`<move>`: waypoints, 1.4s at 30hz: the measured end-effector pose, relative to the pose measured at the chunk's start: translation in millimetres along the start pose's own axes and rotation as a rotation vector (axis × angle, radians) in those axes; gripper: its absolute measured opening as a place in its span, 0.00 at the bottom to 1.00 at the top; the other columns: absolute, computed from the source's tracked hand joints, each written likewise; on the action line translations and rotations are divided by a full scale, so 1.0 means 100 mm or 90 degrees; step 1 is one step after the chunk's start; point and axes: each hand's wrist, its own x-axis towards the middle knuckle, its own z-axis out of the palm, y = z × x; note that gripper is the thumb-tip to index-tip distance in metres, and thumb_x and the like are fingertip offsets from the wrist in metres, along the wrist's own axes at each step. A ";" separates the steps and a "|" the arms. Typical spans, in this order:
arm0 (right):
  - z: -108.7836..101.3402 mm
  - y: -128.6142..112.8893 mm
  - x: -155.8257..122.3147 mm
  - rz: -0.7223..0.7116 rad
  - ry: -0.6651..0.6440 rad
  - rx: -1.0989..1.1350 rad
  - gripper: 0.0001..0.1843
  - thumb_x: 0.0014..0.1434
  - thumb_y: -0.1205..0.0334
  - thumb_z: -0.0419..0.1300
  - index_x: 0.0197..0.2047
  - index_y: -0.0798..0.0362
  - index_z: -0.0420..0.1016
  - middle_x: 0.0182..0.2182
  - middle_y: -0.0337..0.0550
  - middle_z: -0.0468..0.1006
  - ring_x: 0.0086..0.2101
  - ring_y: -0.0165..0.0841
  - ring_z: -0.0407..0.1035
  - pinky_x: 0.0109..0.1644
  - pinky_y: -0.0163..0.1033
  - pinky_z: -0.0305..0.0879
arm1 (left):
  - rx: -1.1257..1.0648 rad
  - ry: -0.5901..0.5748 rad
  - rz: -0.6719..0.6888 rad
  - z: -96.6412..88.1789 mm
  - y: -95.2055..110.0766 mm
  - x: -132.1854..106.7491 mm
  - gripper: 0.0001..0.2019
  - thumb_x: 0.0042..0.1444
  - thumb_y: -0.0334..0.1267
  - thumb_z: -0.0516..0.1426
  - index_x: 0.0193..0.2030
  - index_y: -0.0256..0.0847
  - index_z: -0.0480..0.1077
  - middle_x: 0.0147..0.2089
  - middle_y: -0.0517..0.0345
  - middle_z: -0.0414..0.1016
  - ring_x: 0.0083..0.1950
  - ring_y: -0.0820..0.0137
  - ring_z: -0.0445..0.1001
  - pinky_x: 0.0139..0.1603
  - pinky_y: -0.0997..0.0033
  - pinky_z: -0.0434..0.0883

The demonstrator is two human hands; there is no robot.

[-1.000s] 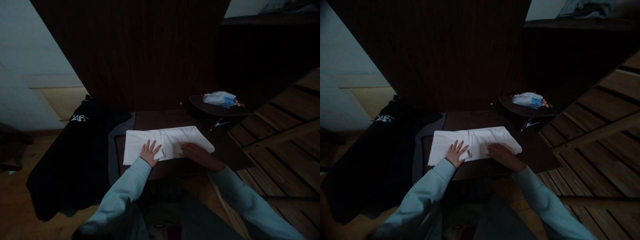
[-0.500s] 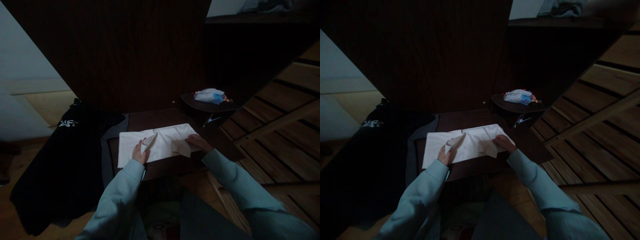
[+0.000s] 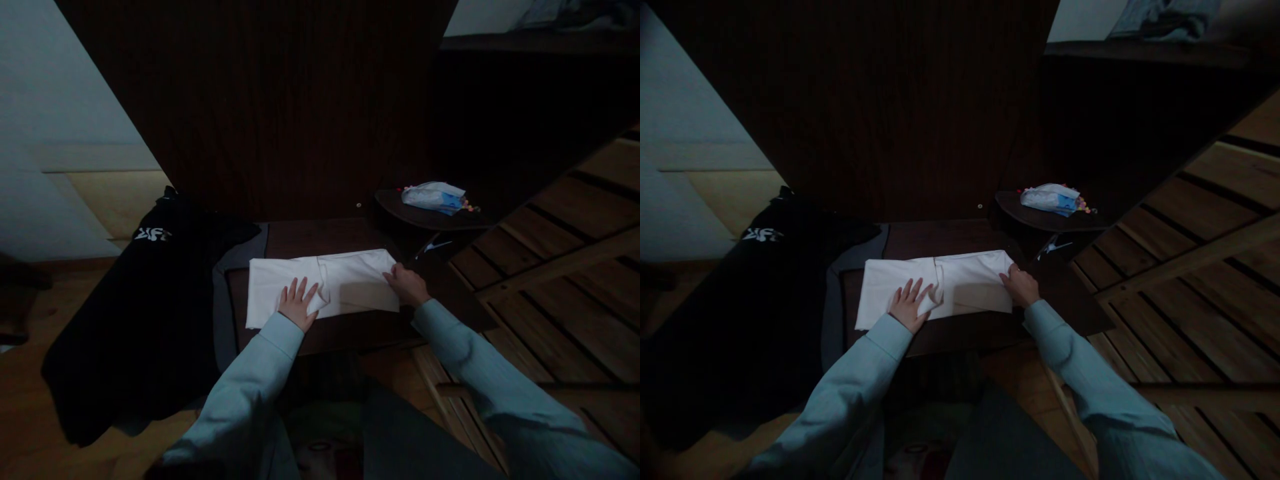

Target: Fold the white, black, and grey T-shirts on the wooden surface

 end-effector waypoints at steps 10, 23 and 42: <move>0.05 -0.98 -0.53 -0.156 -0.220 0.458 0.18 0.54 0.49 0.52 0.43 0.53 0.63 0.21 0.37 0.71 0.21 0.30 0.66 0.26 0.34 0.61 | -0.009 0.011 -0.015 0.03 0.10 -0.08 0.30 0.52 0.42 0.52 0.63 0.47 0.54 0.66 0.52 0.50 0.66 0.55 0.47 0.61 0.50 0.53; 0.51 -1.24 -0.28 -0.283 -0.078 0.533 0.14 0.44 0.69 0.53 0.36 0.54 0.69 0.31 0.39 0.71 0.28 0.28 0.64 0.37 0.36 0.64 | -0.113 0.027 0.028 -0.12 0.01 -0.31 0.26 0.52 0.42 0.53 0.60 0.45 0.58 0.65 0.49 0.53 0.65 0.55 0.51 0.60 0.48 0.54; 0.53 -1.26 -1.13 -0.472 0.069 0.481 0.14 0.55 0.63 0.55 0.46 0.50 0.70 0.48 0.46 0.71 0.49 0.39 0.66 0.54 0.46 0.64 | -0.648 0.351 -0.537 -0.85 -1.20 -0.42 0.35 0.37 0.35 0.61 0.57 0.33 0.61 0.48 0.47 0.72 0.47 0.60 0.72 0.49 0.61 0.70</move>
